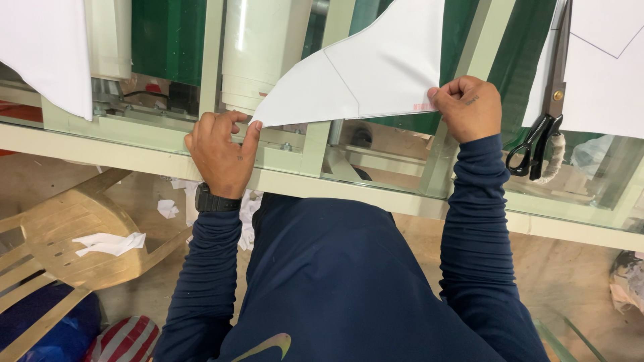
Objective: The person uses shears to cut along drawn outlines on white paper sheets placed on a glass table. They repeatedly reposition the paper, cut along the lines, and set the cut pieces aside.
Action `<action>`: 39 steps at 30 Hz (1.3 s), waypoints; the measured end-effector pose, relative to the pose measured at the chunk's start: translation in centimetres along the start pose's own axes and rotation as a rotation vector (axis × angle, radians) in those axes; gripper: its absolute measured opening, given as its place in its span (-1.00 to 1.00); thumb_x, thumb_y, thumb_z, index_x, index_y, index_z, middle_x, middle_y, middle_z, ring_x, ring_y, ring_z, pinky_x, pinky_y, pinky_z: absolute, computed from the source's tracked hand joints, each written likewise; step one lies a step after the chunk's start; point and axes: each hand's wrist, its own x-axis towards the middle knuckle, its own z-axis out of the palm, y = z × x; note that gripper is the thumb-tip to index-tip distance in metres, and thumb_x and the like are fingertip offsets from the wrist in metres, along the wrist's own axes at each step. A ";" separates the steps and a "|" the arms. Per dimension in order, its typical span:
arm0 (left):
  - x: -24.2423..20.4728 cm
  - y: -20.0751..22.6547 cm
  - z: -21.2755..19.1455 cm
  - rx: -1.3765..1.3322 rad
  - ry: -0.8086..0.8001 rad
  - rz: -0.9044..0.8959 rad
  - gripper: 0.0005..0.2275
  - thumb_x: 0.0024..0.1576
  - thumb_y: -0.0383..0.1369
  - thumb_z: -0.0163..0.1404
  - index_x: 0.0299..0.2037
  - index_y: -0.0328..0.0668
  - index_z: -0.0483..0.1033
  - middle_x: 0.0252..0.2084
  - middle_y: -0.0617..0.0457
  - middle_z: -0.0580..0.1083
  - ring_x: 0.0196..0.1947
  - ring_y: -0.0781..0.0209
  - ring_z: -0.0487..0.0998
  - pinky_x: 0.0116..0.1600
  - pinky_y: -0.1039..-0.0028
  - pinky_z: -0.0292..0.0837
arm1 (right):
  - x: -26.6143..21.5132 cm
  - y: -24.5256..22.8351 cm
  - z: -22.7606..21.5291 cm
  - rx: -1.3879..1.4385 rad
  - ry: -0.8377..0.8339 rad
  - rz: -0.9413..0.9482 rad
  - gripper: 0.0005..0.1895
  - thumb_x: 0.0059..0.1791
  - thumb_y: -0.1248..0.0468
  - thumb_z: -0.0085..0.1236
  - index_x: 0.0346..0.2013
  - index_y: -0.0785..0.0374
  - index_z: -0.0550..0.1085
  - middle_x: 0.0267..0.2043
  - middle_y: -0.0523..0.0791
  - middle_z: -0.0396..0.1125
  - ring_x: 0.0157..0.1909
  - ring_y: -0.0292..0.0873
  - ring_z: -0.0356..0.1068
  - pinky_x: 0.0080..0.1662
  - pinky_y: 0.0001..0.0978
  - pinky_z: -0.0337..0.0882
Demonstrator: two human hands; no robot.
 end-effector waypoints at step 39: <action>2.4 6.7 6.3 0.156 -0.247 0.558 -0.45 0.20 0.07 0.05 0.29 -0.06 0.43 0.44 -0.11 0.22 0.46 -0.25 0.09 0.41 -0.35 -0.16 | -3.4 -3.8 0.6 -0.343 0.293 -0.401 -0.62 0.00 0.10 0.41 -0.12 0.35 0.52 -0.29 0.02 0.44 -0.25 -0.02 0.46 -0.17 -0.22 0.45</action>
